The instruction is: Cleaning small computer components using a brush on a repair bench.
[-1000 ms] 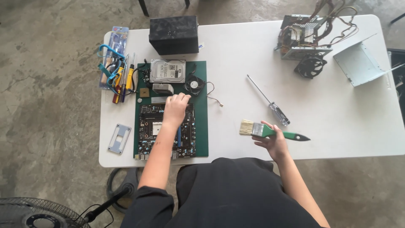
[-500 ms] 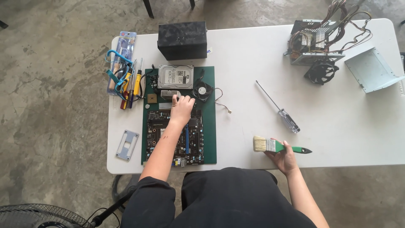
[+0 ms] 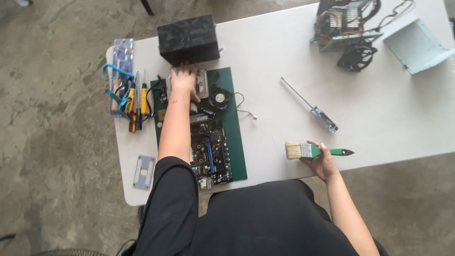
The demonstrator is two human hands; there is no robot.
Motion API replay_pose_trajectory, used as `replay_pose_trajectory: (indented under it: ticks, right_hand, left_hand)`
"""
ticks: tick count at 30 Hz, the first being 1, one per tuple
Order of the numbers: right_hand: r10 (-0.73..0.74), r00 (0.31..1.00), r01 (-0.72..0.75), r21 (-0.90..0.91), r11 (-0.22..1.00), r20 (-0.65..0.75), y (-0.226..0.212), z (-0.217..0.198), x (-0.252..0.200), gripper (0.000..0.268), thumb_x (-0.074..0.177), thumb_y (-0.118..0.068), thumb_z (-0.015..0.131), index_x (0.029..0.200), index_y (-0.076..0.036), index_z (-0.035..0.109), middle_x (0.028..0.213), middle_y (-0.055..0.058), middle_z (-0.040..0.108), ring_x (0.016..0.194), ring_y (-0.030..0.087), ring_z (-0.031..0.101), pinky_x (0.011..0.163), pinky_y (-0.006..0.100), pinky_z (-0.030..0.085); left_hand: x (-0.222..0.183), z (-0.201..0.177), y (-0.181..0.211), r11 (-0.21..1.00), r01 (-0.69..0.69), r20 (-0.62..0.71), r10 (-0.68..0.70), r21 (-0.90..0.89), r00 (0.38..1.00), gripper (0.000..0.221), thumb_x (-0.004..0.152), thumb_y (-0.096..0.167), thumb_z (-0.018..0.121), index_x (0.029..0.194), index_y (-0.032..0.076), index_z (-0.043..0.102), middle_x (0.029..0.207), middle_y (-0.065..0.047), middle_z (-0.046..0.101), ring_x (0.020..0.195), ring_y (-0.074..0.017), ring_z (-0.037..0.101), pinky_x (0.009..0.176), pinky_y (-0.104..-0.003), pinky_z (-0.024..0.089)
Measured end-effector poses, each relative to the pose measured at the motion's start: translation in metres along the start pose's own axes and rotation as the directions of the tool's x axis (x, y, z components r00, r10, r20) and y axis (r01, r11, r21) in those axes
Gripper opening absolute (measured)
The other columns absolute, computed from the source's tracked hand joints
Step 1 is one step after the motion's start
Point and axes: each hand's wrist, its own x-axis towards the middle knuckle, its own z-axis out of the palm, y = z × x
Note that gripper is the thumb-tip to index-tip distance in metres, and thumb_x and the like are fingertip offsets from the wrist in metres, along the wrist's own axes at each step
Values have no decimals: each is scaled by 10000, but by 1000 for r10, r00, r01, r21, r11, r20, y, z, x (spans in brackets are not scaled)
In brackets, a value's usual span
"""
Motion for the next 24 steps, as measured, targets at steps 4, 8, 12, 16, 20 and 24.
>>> replay_pose_trajectory:
  ticks: [4, 8, 12, 16, 20, 24]
  right_hand:
    - [-15, 999, 18, 53, 998, -45, 13, -7, 1, 568, 1078, -503, 385, 1478, -149, 578, 1390, 246, 621, 1274, 438, 618, 1140, 571, 486]
    - [-68, 996, 72, 79, 994, -60, 19, -10, 5, 551, 1081, -507, 420, 1419, -127, 633, 1272, 181, 702, 1147, 342, 700, 1051, 512, 572]
    - [-76, 995, 80, 77, 994, -57, 18, -6, 3, 551, 1094, -483, 424, 1397, -78, 643, 1237, 204, 709, 1100, 343, 721, 1009, 512, 606]
    - [-84, 996, 88, 88, 992, -39, 13, -1, 4, 560, 1103, -485, 412, 1408, -72, 636, 1244, 219, 706, 1100, 356, 723, 1001, 527, 610]
    - [-74, 995, 79, 71, 994, -74, 10, 8, -3, 516, 1104, -479, 438, 1361, -83, 645, 1229, 176, 706, 1099, 331, 722, 984, 521, 618]
    - [-73, 982, 82, 41, 996, -176, 24, -7, 14, 489, 1108, -554, 464, 1241, -124, 654, 1246, 163, 684, 1173, 372, 692, 1027, 554, 594]
  left_hand:
    - [33, 31, 2, 976, -54, -77, 71, 212, 994, 1649, 390, 765, 973, 1720, 350, 91, 1667, -97, 429, 1567, -246, 355, 1285, -705, -89]
    - [6, 6, -15, 968, -140, -276, 195, 206, 941, 1449, 354, 767, 877, 1571, 128, 417, 1374, -150, 667, 1251, -316, 682, 1224, -712, 182]
    - [-53, -37, -32, 966, -257, -502, 227, 10, 834, 1393, 444, 641, 899, 1564, 36, 334, 1413, -196, 561, 1306, -341, 627, 1176, -559, 381]
    - [-126, -85, -26, 879, -421, -667, 178, -222, 723, 1352, 502, 542, 923, 1602, 37, 321, 1449, -176, 503, 1304, -329, 610, 1172, -473, 400]
    - [-171, -86, 13, 107, -725, -725, 50, -680, 687, 1301, 700, 385, 990, 1666, 37, 191, 1506, -227, 479, 1394, -380, 536, 1227, -506, 410]
    - [-170, -32, 94, -963, -87, -597, 86, -255, 798, 784, 938, 449, 596, 1608, 67, 456, 1411, -166, 658, 1196, -324, 698, 1105, -461, 520]
